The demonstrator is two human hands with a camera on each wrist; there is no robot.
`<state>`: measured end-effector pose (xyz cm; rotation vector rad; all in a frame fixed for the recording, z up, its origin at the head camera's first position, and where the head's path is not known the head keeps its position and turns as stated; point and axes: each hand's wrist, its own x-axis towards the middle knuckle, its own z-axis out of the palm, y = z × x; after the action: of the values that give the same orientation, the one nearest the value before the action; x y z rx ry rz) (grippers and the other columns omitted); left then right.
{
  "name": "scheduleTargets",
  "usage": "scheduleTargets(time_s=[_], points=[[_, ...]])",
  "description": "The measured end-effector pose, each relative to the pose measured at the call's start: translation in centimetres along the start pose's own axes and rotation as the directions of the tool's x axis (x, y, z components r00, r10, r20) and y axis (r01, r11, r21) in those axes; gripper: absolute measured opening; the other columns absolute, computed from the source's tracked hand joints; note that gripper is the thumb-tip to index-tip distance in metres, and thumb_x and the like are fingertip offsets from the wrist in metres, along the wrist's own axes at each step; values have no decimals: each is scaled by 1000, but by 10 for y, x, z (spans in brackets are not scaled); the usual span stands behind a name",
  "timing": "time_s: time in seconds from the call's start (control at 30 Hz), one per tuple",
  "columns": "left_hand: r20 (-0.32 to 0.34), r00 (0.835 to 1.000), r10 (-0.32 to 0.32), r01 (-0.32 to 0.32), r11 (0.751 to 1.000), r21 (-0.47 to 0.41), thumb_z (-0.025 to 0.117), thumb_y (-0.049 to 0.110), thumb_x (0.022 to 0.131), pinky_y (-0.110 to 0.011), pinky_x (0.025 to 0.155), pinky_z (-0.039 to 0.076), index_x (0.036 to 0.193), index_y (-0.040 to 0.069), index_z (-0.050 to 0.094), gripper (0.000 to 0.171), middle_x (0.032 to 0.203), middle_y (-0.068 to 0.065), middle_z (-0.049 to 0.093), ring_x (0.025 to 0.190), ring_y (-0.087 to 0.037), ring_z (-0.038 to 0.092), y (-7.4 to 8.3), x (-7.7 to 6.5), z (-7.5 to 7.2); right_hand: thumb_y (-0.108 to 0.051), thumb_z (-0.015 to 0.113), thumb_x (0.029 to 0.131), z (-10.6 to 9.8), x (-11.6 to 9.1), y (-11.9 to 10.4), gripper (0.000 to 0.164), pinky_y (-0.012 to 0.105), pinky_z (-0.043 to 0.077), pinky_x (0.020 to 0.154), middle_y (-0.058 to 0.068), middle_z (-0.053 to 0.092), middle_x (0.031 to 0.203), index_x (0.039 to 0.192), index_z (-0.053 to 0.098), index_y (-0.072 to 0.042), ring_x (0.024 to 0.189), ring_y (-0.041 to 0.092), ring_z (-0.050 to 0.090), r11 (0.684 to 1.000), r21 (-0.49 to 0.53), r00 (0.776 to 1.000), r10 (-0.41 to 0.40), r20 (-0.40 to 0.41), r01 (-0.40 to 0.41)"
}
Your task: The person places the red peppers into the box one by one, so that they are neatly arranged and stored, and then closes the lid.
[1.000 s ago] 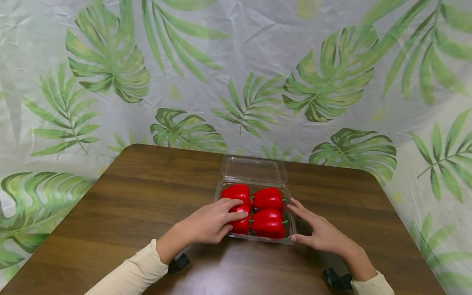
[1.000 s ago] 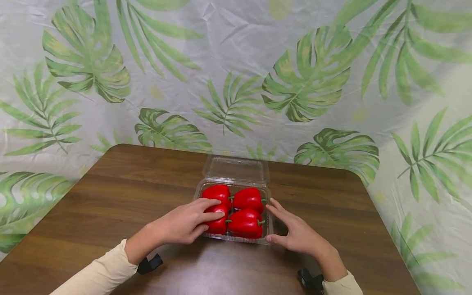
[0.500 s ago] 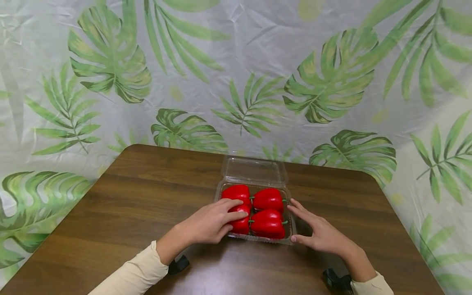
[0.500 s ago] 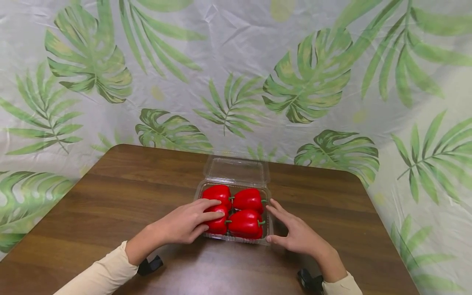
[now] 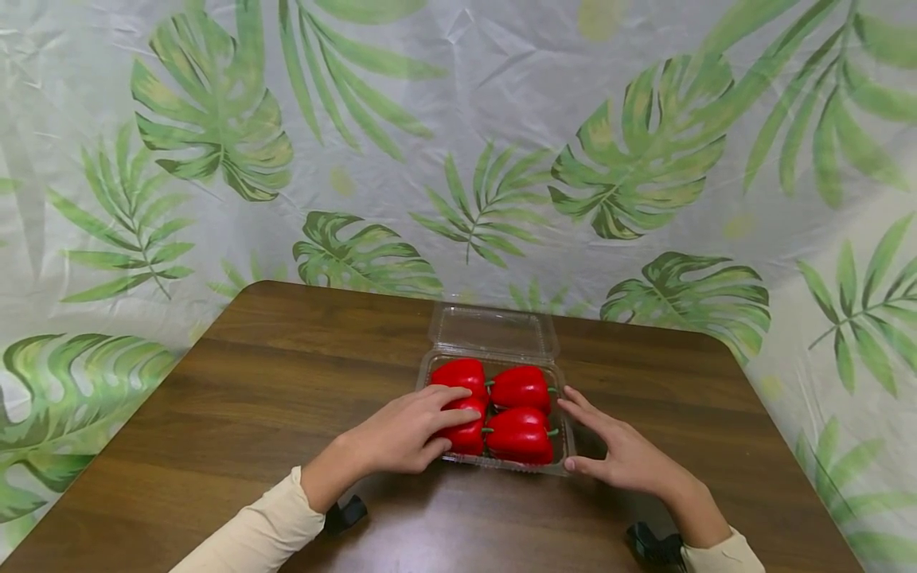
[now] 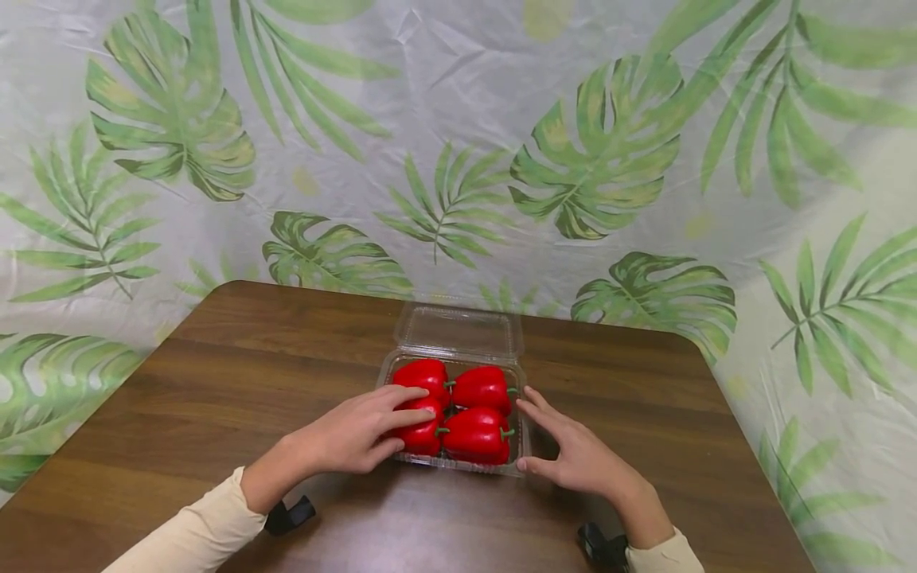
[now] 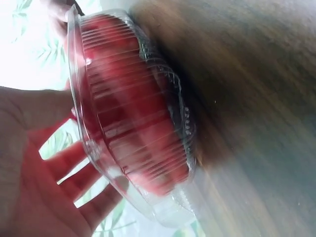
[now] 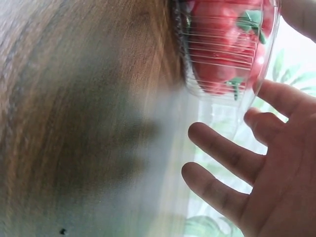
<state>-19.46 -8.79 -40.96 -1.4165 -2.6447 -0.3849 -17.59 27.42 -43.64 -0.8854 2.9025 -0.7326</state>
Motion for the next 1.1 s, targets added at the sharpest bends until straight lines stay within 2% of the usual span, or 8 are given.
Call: scheduleTargets(time_s=[0.2, 0.3, 0.8, 1.1], points=[[-59, 995, -77, 71, 993, -99, 62, 19, 92, -44, 110, 47, 134, 16, 62, 42, 144, -8, 55, 134, -27, 51, -15, 0, -7, -44, 71, 88, 1, 0, 1, 79, 61, 48, 99, 16, 30, 162, 153, 38, -14, 137, 39, 48, 1000, 9, 1000, 7, 2, -7], [-81, 989, -121, 111, 988, -110, 63, 18, 92, -43, 108, 49, 131, 15, 64, 39, 142, -8, 57, 132, -26, 53, -21, -2, -11, -44, 72, 87, 1, 0, 1, 80, 61, 48, 99, 16, 30, 162, 153, 38, -14, 138, 39, 48, 1000, 15, 1000, 7, 0, -7], [-79, 983, -167, 156, 979, -131, 65, 17, 91, -47, 106, 49, 128, 10, 66, 38, 142, -14, 56, 130, -32, 54, -31, 0, -14, -44, 72, 87, 1, 0, 0, 79, 60, 48, 99, 15, 32, 162, 153, 39, -14, 137, 38, 49, 1000, 4, 1000, -1, -8, 1], [-89, 967, -239, 217, 955, -201, 62, 13, 93, -50, 108, 47, 126, 5, 66, 35, 136, -15, 61, 127, -34, 57, -55, 12, -19, -45, 71, 87, 0, -1, 0, 79, 59, 49, 100, 14, 32, 162, 153, 39, -14, 137, 36, 50, 1000, -7, 1000, 7, -5, -7]])
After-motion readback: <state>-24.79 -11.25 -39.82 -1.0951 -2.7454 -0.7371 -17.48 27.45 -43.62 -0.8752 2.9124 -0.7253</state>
